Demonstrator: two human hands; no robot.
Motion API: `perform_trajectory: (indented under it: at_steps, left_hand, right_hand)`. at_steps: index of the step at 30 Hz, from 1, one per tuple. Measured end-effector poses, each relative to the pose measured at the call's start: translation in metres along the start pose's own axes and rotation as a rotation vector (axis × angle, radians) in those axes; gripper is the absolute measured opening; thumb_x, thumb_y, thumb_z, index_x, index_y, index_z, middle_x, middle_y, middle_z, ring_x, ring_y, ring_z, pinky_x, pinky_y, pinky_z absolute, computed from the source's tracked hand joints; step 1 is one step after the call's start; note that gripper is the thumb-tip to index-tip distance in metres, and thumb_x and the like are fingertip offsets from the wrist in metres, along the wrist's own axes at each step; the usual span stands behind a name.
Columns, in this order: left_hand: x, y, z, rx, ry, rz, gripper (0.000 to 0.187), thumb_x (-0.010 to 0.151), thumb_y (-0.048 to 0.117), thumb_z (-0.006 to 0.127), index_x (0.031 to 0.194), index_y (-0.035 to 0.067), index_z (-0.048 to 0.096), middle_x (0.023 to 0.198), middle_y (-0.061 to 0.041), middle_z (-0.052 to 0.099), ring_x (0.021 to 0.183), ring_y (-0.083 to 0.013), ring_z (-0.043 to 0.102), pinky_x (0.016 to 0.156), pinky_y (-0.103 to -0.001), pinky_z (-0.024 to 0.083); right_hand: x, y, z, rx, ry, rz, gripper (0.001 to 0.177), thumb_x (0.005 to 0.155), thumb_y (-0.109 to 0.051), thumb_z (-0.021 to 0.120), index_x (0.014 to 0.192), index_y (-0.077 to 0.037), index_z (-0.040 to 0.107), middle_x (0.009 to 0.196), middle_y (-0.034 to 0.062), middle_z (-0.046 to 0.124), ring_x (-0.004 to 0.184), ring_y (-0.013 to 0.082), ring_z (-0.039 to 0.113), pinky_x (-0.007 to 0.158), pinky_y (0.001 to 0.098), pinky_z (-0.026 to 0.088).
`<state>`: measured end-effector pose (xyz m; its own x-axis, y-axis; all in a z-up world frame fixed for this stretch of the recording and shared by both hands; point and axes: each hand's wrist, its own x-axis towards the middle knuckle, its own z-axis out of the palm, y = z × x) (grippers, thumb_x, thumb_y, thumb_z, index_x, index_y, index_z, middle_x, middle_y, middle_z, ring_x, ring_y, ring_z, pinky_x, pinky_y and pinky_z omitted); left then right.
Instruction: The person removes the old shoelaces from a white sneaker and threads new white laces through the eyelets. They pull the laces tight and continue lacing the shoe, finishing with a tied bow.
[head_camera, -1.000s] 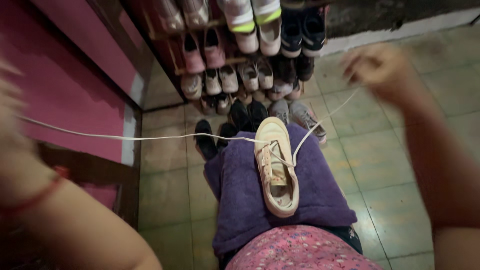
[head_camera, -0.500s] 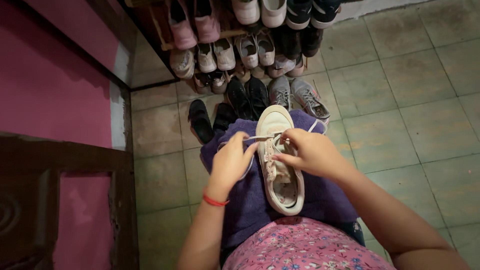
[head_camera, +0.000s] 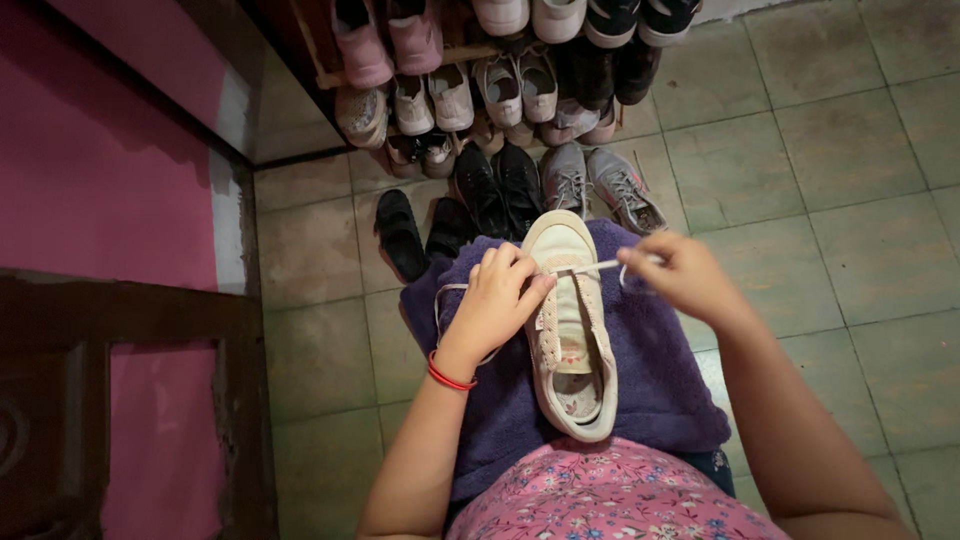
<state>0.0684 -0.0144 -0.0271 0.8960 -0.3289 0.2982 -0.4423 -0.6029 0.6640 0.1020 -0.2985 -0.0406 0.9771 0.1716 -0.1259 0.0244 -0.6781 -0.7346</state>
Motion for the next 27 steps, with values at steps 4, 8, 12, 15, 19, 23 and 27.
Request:
perform_trajectory:
  at_steps: [4,8,12,15,19,23,27]
  left_hand:
    - [0.001,0.001,-0.005,0.001,-0.054,-0.043,0.027,0.096,0.037,0.066,0.098,0.009,0.066,0.099,-0.007,0.06,0.1,-0.0284,0.057,0.088,-0.042,0.04]
    - [0.004,-0.003,-0.007,0.041,-0.115,-0.058,0.031,0.093,0.039,0.068,0.095,0.009,0.066,0.096,-0.008,0.058,0.099,-0.0291,0.055,0.087,-0.042,0.039]
    - [0.006,-0.013,-0.002,-0.036,-0.178,-0.072,0.031,0.097,0.04,0.064,0.097,0.009,0.07,0.101,-0.009,0.056,0.103,-0.0275,0.054,0.087,-0.041,0.038]
    - [0.002,-0.021,-0.006,-0.062,-0.088,0.047,0.026,0.094,0.034,0.067,0.094,0.009,0.074,0.094,-0.008,0.062,0.092,-0.029,0.058,0.082,-0.043,0.04]
    - [-0.002,-0.023,-0.017,-0.356,-0.001,-0.12,0.022,0.1,0.027,0.066,0.1,0.005,0.066,0.082,-0.006,0.064,0.076,-0.0211,0.063,0.069,-0.033,0.049]
    - [-0.012,-0.012,-0.04,-0.432,-0.018,-0.285,0.018,0.098,0.017,0.067,0.11,0.005,0.064,0.071,-0.005,0.053,0.064,-0.0138,0.051,0.059,-0.03,0.043]
    - [-0.027,0.0,-0.065,-0.268,0.147,-0.16,0.038,0.091,0.004,0.064,0.128,0.008,0.062,0.077,0.002,0.05,0.069,-0.0051,0.052,0.066,-0.024,0.047]
  right_hand:
    - [-0.009,-0.011,0.018,-0.086,0.045,-0.163,0.031,0.087,-0.028,0.074,0.11,-0.007,0.074,0.1,0.0133,0.064,0.09,0.0252,0.066,0.083,0.0352,0.053]
    - [-0.012,-0.035,0.018,-0.107,0.195,-0.364,0.026,0.092,-0.023,0.072,0.112,-0.007,0.073,0.115,0.0146,0.064,0.111,0.0329,0.06,0.097,0.0423,0.048]
    - [-0.006,-0.065,0.022,-0.107,0.116,-0.5,0.019,0.092,-0.023,0.07,0.107,-0.014,0.077,0.114,0.0113,0.065,0.113,0.031,0.06,0.1,0.0423,0.047]
    - [0.0,-0.083,0.023,-0.205,0.053,-0.641,0.02,0.091,-0.024,0.069,0.108,-0.017,0.079,0.123,0.0127,0.063,0.118,0.0349,0.055,0.102,0.0463,0.042]
    - [0.007,-0.097,0.024,-0.241,-0.045,-0.648,0.02,0.091,-0.029,0.071,0.104,-0.014,0.077,0.131,0.0126,0.06,0.125,0.0391,0.048,0.105,0.049,0.038]
    - [0.014,-0.104,0.021,-0.295,-0.083,-0.71,0.025,0.086,-0.032,0.076,0.099,-0.011,0.075,0.128,0.0135,0.06,0.121,0.0394,0.049,0.102,0.0513,0.038]
    - [0.02,-0.107,0.02,-0.294,-0.14,-0.629,0.026,0.078,-0.032,0.08,0.094,-0.013,0.076,0.118,0.0082,0.064,0.117,0.0352,0.051,0.099,0.0497,0.039]
